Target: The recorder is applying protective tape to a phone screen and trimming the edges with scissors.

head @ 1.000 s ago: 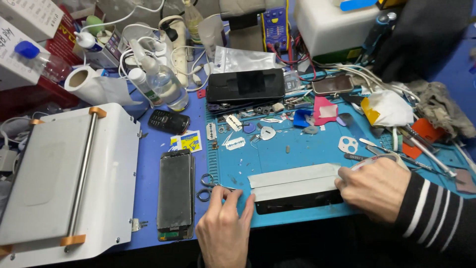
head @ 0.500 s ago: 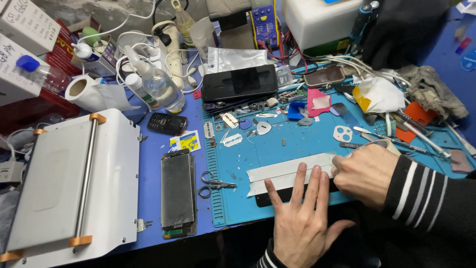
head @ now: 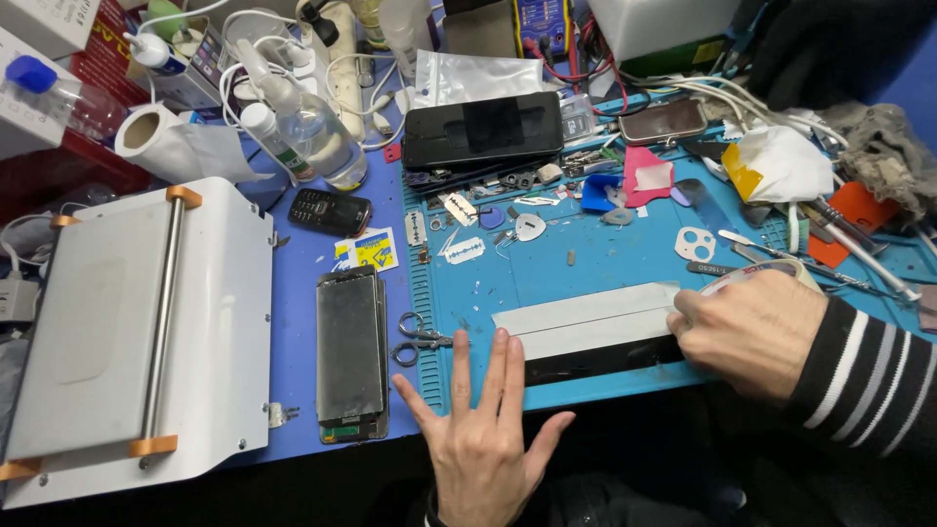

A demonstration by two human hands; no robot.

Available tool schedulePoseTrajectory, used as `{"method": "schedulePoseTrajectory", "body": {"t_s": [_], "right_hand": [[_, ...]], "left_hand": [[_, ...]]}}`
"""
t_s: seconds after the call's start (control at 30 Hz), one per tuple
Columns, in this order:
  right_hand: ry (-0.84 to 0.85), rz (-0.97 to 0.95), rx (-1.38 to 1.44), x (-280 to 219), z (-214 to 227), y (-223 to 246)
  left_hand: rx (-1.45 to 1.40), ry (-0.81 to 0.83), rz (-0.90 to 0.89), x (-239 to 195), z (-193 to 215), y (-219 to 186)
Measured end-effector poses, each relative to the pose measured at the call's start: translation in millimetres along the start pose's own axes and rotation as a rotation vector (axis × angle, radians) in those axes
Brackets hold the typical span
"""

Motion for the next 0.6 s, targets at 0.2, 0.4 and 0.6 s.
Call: {"method": "schedulePoseTrajectory", "body": {"t_s": [0.2,0.4,0.6], "right_hand": [[-0.026,0.002,-0.017,-0.4,4.9,1.3],[-0.024,0.024,-0.015,0.8,3.3,4.1],[-0.136,-0.006,-0.036,1.6,0.5,8.7]], "left_hand": [[-0.003,-0.015,-0.018,1.3,1.0,0.9],[0.017,0.039,-0.073,16.4,-7.2,-24.3],[-0.253,0.058,-0.224,41.3,-14.1,-89.1]]}}
Point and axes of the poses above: each hand's wrist, its own x-axis towards the middle knuckle, its own z-axis out of the back of the hand, y = z × x, the point moved 5 cm from there along x, towards the middle knuckle, and after that the axes turned 9 degrees about y, right-handed, at the moved point
